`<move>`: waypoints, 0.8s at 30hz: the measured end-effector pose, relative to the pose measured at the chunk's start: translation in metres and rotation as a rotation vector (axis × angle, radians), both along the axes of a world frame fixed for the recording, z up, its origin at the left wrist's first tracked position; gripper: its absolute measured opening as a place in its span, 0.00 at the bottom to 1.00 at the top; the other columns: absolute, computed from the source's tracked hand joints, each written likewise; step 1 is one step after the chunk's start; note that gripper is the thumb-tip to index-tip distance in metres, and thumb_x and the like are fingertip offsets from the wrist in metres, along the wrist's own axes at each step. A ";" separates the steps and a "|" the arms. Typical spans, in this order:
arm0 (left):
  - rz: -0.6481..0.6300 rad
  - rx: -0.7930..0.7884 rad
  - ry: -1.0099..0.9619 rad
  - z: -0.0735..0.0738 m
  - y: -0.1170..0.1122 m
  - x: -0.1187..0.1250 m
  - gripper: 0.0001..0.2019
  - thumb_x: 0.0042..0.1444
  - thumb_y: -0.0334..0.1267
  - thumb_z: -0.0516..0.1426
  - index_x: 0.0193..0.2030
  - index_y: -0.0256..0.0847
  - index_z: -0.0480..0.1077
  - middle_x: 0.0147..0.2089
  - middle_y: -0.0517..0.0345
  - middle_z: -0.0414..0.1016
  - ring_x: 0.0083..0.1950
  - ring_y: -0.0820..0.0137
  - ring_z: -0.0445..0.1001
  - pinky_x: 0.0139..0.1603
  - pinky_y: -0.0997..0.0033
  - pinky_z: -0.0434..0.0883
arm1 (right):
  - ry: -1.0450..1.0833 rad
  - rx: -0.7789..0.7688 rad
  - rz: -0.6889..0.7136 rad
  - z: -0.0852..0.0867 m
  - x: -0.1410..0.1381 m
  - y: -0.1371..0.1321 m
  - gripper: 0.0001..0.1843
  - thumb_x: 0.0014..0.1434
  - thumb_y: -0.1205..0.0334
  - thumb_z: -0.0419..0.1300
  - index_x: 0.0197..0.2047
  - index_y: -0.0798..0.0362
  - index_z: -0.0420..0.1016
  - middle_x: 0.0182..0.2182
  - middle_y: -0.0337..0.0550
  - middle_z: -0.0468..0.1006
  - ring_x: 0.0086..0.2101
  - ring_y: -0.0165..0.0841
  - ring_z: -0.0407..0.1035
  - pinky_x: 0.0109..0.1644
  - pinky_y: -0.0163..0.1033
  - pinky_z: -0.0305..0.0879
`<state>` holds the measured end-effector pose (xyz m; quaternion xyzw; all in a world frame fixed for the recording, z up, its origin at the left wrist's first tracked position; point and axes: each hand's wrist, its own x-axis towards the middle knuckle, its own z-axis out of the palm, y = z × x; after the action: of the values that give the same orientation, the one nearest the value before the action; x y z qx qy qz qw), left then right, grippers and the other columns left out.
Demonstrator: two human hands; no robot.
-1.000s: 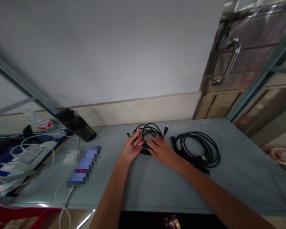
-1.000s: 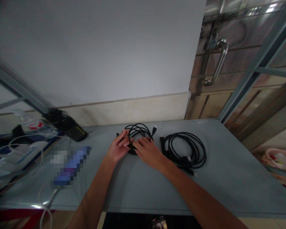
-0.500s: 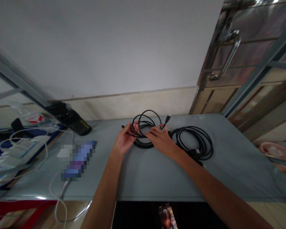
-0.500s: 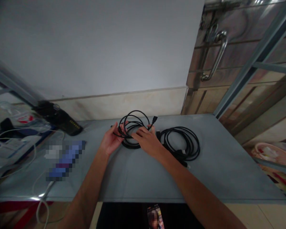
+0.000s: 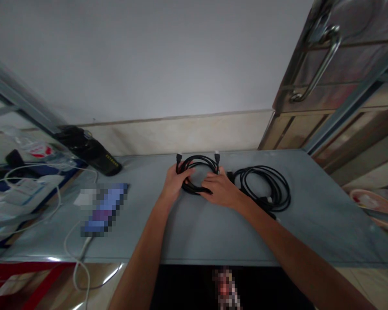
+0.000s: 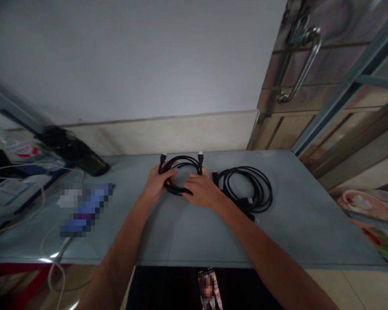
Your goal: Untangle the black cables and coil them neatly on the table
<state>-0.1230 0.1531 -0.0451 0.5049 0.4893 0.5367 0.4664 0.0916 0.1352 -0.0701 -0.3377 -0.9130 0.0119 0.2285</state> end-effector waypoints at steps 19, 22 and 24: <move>0.193 0.308 0.657 -0.059 0.028 -0.019 0.31 0.59 0.26 0.60 0.71 0.40 0.71 0.64 0.38 0.76 0.69 0.47 0.77 0.78 0.39 0.71 | 0.205 0.113 -0.198 0.045 0.021 -0.109 0.17 0.77 0.60 0.65 0.65 0.52 0.76 0.61 0.58 0.81 0.62 0.50 0.76 0.66 0.59 0.76; 0.177 0.291 0.665 -0.059 0.028 -0.017 0.32 0.60 0.26 0.60 0.73 0.40 0.70 0.67 0.37 0.77 0.71 0.45 0.76 0.79 0.37 0.69 | 0.410 0.043 -0.072 0.005 0.028 -0.201 0.10 0.74 0.70 0.62 0.55 0.48 0.77 0.42 0.46 0.86 0.42 0.39 0.83 0.53 0.47 0.81; 0.166 0.277 0.664 -0.058 0.028 -0.017 0.33 0.60 0.25 0.60 0.73 0.40 0.69 0.67 0.38 0.78 0.71 0.45 0.76 0.80 0.36 0.68 | 0.490 0.003 -0.135 -0.044 0.032 -0.256 0.11 0.74 0.71 0.60 0.49 0.43 0.77 0.31 0.36 0.84 0.30 0.33 0.80 0.42 0.38 0.80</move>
<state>-0.1396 0.1810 -0.1034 0.6687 0.5759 0.4406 0.1642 0.1233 -0.1207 -0.1139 -0.3845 -0.8058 0.0765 0.4438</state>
